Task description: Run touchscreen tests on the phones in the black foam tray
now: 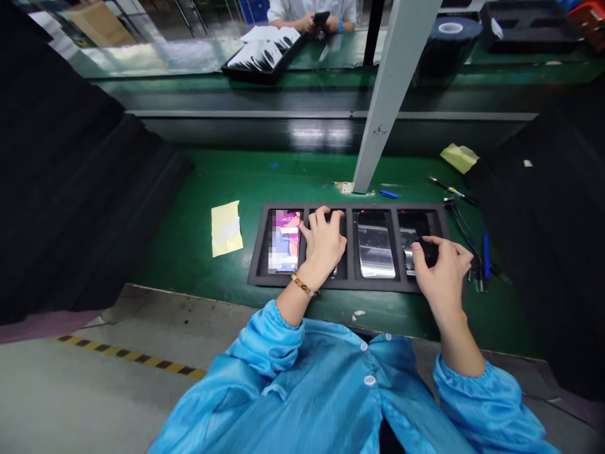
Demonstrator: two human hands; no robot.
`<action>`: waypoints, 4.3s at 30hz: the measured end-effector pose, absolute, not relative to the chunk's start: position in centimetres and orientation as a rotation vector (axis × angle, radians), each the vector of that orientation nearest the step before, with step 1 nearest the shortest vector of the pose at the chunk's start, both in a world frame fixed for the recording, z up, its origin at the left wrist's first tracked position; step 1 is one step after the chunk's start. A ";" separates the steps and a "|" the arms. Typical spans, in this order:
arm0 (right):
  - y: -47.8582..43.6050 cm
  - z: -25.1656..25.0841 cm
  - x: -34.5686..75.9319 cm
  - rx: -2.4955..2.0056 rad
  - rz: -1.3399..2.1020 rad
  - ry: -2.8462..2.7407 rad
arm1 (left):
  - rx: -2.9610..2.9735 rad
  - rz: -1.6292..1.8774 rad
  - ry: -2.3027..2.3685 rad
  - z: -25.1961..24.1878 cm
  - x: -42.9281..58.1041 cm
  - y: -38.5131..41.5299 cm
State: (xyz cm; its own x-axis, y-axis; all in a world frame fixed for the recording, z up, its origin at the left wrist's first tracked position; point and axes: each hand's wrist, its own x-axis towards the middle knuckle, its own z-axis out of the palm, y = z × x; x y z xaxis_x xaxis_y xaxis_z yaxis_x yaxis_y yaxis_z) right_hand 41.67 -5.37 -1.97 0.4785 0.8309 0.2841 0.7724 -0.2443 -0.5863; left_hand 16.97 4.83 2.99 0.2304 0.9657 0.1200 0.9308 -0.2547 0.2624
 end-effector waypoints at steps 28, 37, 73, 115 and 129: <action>-9.2 0.4 31.1 -1.864 0.353 -1.539 | 2.230 0.658 1.599 3.0 13.0 -0.7; -10.2 2.2 33.9 -1.772 0.494 -1.496 | 2.220 0.755 1.421 3.7 11.1 -0.4; -9.9 1.1 35.4 -1.528 0.423 -2.012 | 2.356 0.910 1.637 2.5 -2.5 -2.4; -10.7 -0.8 42.8 -1.833 0.174 -1.511 | 2.081 0.891 1.696 2.0 -2.0 1.9; -10.6 -0.6 42.6 -1.855 0.192 -1.481 | 2.130 0.800 1.695 1.9 -2.0 2.0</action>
